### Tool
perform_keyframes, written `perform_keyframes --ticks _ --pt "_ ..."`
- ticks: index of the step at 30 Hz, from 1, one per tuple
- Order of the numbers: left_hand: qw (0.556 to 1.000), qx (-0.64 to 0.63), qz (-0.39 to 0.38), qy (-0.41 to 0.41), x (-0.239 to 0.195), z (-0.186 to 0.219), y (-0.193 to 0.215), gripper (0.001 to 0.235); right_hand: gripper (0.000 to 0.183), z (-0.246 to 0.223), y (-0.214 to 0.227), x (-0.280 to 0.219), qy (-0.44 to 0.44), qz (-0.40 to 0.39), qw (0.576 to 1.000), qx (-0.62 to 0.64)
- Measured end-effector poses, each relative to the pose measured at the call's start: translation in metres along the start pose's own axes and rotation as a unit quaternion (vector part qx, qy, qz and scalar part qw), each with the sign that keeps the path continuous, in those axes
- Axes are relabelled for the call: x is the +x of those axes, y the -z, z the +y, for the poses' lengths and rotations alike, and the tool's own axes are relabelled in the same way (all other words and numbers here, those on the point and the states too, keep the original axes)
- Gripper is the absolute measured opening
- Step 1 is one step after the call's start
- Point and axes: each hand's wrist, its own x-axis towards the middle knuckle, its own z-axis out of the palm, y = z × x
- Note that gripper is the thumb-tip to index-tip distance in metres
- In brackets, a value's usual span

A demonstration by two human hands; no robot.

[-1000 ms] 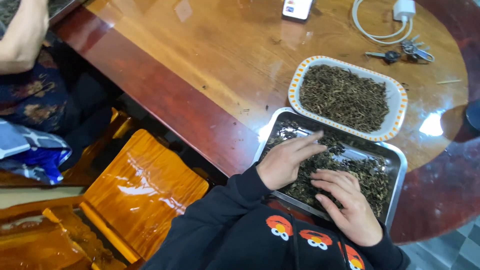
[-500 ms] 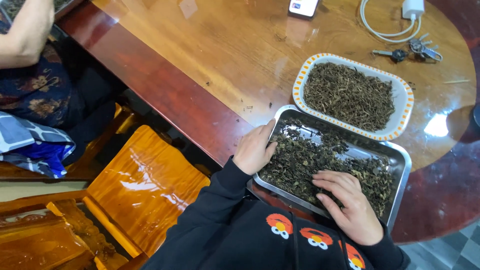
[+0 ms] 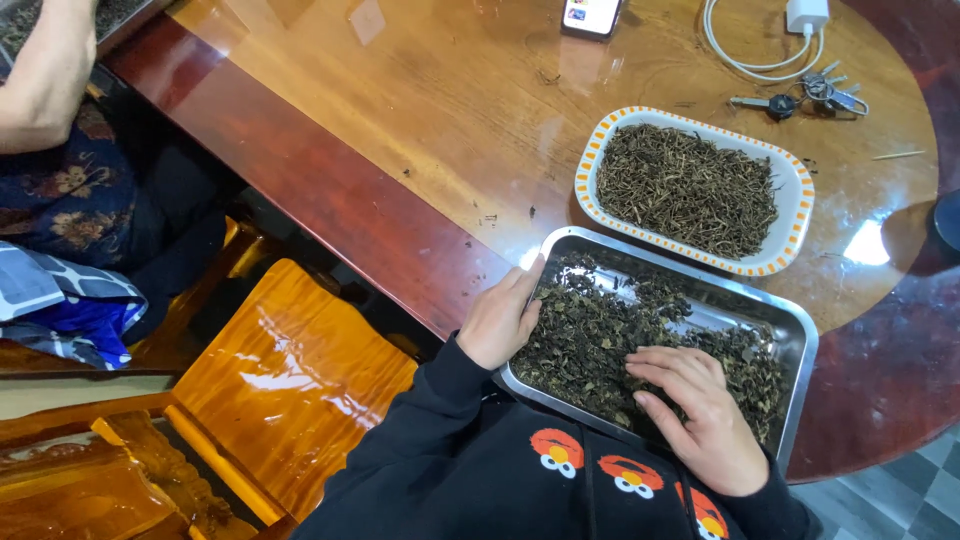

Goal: The person sits at a table and uses both hands to sift through a tray of dried green herbs, picking out small pieces and moving them to a second tray. The hands repeatedly spread and gather the herbs to separate them.

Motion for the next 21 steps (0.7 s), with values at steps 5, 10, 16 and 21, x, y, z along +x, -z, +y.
perform_keyframes --ticks 5,10,16,21 --pt "0.999 0.043 -0.015 -0.014 -0.002 -0.008 0.000 0.063 0.030 -0.009 0.017 -0.003 -0.012 0.022 1.000 -0.019" --pt "0.998 0.055 -0.025 -0.023 -0.001 -0.004 0.008 0.062 0.032 -0.005 0.026 -0.015 -0.008 0.034 0.999 -0.042" --pt "0.997 0.070 -0.027 -0.035 -0.004 -0.007 0.009 0.063 0.031 0.008 0.032 -0.035 -0.061 0.048 0.995 -0.056" --pt "0.996 0.072 -0.024 -0.050 -0.004 -0.008 0.011 0.060 0.032 0.018 0.037 -0.051 -0.106 0.074 0.990 -0.064"
